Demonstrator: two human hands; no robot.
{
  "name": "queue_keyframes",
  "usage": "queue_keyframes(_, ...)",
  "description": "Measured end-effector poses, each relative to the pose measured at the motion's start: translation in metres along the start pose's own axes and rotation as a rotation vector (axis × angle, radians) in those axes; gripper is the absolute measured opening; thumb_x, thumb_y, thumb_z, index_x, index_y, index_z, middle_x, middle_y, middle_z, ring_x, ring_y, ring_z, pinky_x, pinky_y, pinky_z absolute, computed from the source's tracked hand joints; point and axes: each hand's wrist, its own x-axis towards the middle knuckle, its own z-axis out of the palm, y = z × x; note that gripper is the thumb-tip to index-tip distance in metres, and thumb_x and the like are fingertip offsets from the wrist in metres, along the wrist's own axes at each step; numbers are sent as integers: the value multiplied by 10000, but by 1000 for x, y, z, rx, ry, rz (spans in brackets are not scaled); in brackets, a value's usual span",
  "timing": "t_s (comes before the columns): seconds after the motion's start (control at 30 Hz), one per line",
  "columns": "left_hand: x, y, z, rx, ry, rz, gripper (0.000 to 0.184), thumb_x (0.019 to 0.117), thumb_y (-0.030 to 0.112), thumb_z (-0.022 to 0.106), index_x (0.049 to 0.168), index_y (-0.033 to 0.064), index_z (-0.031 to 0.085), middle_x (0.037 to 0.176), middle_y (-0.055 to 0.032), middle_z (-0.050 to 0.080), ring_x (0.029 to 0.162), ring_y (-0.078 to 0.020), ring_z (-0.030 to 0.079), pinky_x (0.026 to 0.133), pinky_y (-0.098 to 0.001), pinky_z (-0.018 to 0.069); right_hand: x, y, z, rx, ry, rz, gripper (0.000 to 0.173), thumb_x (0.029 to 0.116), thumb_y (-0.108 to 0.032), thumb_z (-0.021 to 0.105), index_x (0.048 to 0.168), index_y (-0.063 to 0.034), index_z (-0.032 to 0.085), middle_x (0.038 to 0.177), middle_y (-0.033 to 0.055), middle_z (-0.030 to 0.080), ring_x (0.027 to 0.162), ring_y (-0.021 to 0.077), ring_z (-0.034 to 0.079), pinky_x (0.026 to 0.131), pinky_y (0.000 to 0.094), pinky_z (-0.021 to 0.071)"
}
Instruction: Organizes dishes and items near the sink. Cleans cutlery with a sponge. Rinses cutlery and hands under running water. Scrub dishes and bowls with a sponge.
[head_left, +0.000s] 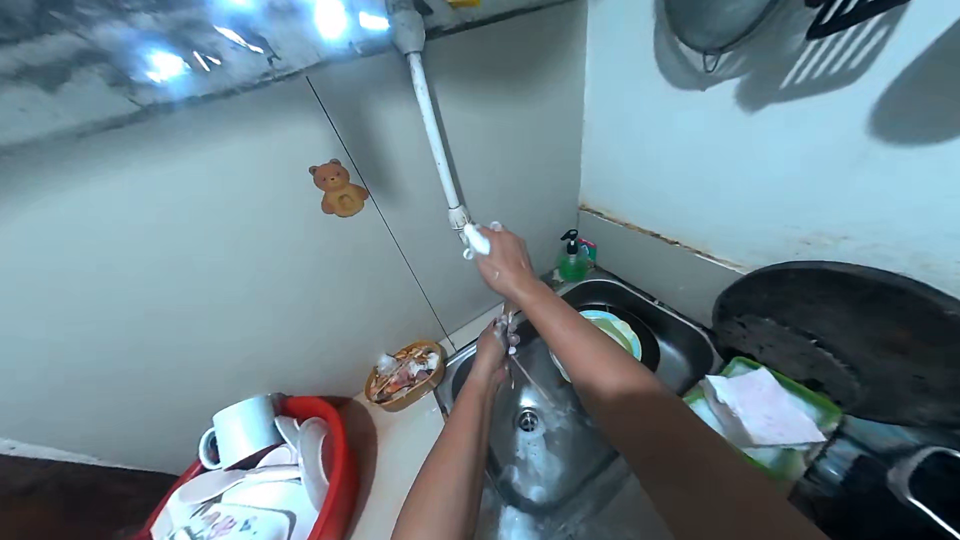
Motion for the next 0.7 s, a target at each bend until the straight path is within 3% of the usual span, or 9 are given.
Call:
queue_keyframes(0.07, 17, 0, 2, -150, -32, -45, 249, 1130, 253, 330, 1016, 117, 503, 713, 27, 493, 489, -45, 442, 441, -176, 401, 6, 13, 1, 148, 56, 46, 343, 1060, -239, 529, 1044, 50, 712, 1040, 231, 694, 1013, 372, 676, 914, 566, 515)
queue_keyframes(0.17, 28, 4, 9, -285, -79, -101, 306, 1115, 250, 285, 926, 137, 497, 629, 49, 468, 442, -35, 431, 408, -167, 390, 15, 37, 4, 416, 114, 47, 427, 1107, -238, 402, 957, 11, 715, 867, 119, 698, 804, 217, 656, 790, 443, 531)
queue_keyframes(0.23, 30, 4, 12, -334, -107, -117, 329, 1107, 247, 278, 878, 146, 492, 596, 56, 461, 434, -32, 436, 405, -163, 394, 11, 50, 13, 739, 170, 138, 457, 1116, -211, 311, 1021, 17, 696, 849, 42, 678, 711, 90, 587, 714, 309, 513)
queue_keyframes(0.3, 31, 0, 13, -347, -102, -129, 364, 1098, 227, 318, 793, 147, 500, 552, 52, 462, 420, -35, 437, 404, -169, 395, -2, 63, 32, 1094, 241, 424, 397, 1140, -248, 280, 1147, -12, 599, 820, -13, 560, 663, 49, 514, 646, 228, 467)
queue_keyframes(0.37, 32, -12, 10, -313, -30, -169, 368, 1091, 247, 358, 774, 139, 508, 528, 44, 445, 400, -42, 416, 390, -177, 382, -14, 83, 62, 1353, 222, 724, 322, 1135, -277, 328, 1178, -57, 558, 854, 22, 549, 667, 98, 529, 597, 248, 470)
queue_keyframes(0.47, 36, -33, 0, -240, 56, -239, 395, 1112, 389, 346, 839, 148, 497, 556, 26, 429, 415, -66, 403, 395, -212, 388, -23, 93, 92, 1512, 122, 900, 248, 1136, -254, 333, 1108, -84, 511, 763, 12, 553, 553, 76, 524, 489, 211, 456)
queue_keyframes(0.57, 40, -46, -4, -202, 87, -249, 379, 1117, 399, 341, 895, 141, 508, 592, 13, 440, 437, -84, 415, 414, -231, 405, -18, 93, 106, 1115, 65, 885, 244, 1107, -270, 456, 963, -81, 511, 658, -21, 424, 487, 59, 389, 446, 214, 368)
queue_keyframes(0.63, 41, -47, 0, -156, 106, -232, 317, 1106, 368, 383, 918, 148, 512, 604, 20, 431, 441, -75, 407, 414, -221, 395, -24, 92, 93, 663, 5, 755, 297, 1021, -261, 635, 1030, 35, 653, 896, 178, 611, 807, 275, 582, 739, 475, 501)
queue_keyframes(0.7, 42, -41, 7, -128, 108, -211, 377, 1104, 404, 375, 872, 146, 523, 593, 17, 448, 447, -83, 420, 421, -233, 393, -38, 94, 78, 343, 15, 594, 182, 938, -160, 686, 987, 15, 694, 943, 216, 673, 914, 369, 651, 804, 584, 509)
